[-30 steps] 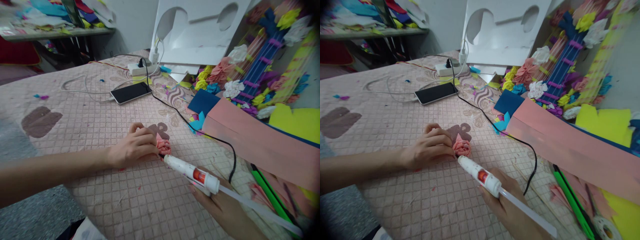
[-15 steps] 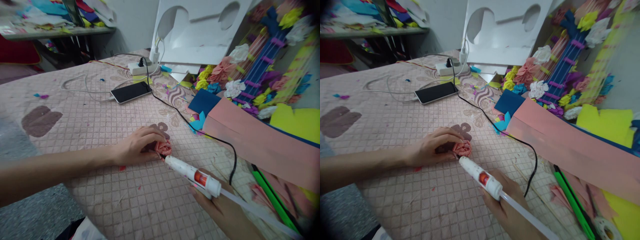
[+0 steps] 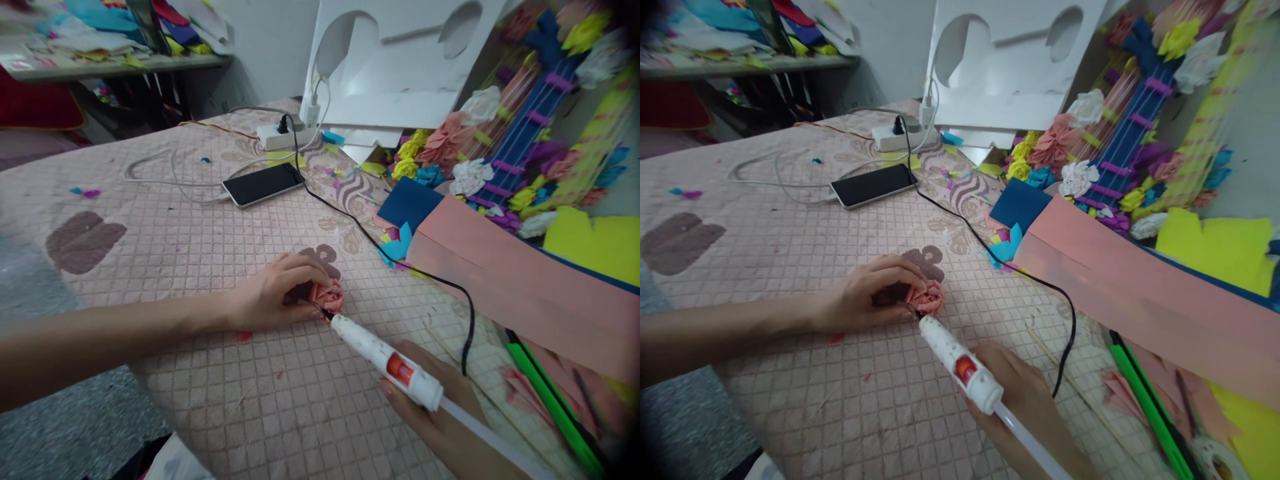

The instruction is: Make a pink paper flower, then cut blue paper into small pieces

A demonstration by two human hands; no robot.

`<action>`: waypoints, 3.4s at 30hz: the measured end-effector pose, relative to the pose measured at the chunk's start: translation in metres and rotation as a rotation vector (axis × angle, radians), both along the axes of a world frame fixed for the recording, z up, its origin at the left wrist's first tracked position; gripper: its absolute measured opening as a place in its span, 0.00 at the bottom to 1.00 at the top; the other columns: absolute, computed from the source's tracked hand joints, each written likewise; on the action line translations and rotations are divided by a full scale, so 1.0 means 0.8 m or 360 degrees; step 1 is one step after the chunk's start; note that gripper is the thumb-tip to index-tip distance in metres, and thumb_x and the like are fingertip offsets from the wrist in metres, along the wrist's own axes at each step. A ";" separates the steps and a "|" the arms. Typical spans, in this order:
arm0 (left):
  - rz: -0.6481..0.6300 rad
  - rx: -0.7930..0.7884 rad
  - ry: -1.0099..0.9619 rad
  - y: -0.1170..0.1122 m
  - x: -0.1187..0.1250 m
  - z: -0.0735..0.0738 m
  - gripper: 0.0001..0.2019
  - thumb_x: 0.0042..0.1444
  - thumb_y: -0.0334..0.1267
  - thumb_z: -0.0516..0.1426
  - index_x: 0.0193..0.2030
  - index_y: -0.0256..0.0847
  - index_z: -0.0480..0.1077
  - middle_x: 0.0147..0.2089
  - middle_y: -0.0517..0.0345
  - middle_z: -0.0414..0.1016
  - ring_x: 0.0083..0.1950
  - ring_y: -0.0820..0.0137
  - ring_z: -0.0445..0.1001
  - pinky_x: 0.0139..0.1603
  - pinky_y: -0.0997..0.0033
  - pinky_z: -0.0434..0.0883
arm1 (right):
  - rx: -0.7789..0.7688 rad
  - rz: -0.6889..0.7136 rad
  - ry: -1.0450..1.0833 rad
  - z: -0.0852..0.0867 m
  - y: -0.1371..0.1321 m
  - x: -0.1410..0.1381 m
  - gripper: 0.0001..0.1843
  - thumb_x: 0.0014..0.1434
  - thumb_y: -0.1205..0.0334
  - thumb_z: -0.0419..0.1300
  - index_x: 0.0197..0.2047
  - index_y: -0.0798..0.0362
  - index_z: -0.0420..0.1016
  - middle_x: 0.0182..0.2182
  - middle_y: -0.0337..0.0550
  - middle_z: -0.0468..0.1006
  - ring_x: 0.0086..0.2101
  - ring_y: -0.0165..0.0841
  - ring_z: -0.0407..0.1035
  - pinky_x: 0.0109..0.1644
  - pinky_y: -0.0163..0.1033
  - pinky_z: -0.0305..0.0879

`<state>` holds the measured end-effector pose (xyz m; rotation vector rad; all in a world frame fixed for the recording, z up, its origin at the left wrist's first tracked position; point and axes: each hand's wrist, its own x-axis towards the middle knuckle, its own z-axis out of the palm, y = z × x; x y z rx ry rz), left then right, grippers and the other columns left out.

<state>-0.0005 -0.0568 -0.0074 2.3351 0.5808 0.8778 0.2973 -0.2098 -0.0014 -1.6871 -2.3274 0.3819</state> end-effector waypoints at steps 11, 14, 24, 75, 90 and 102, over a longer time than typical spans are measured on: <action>0.0032 -0.0135 -0.0076 -0.003 0.005 -0.001 0.18 0.56 0.37 0.60 0.52 0.38 0.66 0.51 0.46 0.71 0.52 0.64 0.70 0.52 0.62 0.70 | 0.0021 -0.0038 0.0357 0.025 0.026 -0.034 0.07 0.57 0.57 0.57 0.40 0.46 0.69 0.30 0.40 0.77 0.30 0.34 0.74 0.26 0.34 0.66; 0.0095 -0.0219 -0.0033 -0.005 0.007 0.000 0.19 0.54 0.35 0.61 0.53 0.37 0.66 0.51 0.47 0.71 0.52 0.64 0.70 0.51 0.63 0.70 | 0.0151 -0.0025 0.0400 0.025 0.028 -0.032 0.07 0.57 0.57 0.58 0.40 0.45 0.68 0.28 0.37 0.76 0.27 0.33 0.74 0.28 0.35 0.68; 0.0107 -0.0251 -0.0081 -0.008 0.009 -0.005 0.20 0.53 0.33 0.60 0.53 0.40 0.66 0.52 0.48 0.70 0.52 0.64 0.70 0.50 0.62 0.72 | 0.0318 -0.0260 0.0407 0.015 0.036 -0.017 0.09 0.57 0.57 0.56 0.27 0.49 0.67 0.16 0.33 0.68 0.16 0.30 0.64 0.19 0.33 0.61; 0.0134 -0.0215 -0.0085 -0.005 0.007 -0.017 0.20 0.53 0.37 0.60 0.53 0.39 0.65 0.45 0.50 0.71 0.40 0.69 0.70 0.39 0.69 0.70 | 0.0545 0.0029 0.0416 -0.009 0.166 -0.058 0.21 0.63 0.62 0.47 0.59 0.48 0.59 0.52 0.50 0.70 0.51 0.43 0.65 0.54 0.54 0.63; 0.0148 -0.0286 -0.0035 -0.008 0.007 -0.014 0.22 0.51 0.34 0.61 0.54 0.40 0.65 0.46 0.50 0.71 0.41 0.68 0.71 0.37 0.71 0.71 | 0.0457 -0.0153 0.0506 -0.025 0.214 -0.060 0.19 0.58 0.49 0.56 0.46 0.53 0.70 0.41 0.52 0.76 0.44 0.47 0.69 0.48 0.53 0.64; 0.0151 -0.0241 -0.0084 -0.007 0.009 -0.015 0.21 0.50 0.35 0.62 0.52 0.39 0.66 0.45 0.50 0.72 0.41 0.68 0.72 0.37 0.71 0.71 | 0.0547 -0.0170 0.0487 -0.024 0.201 -0.060 0.21 0.56 0.50 0.58 0.49 0.53 0.66 0.42 0.54 0.74 0.44 0.47 0.68 0.44 0.52 0.66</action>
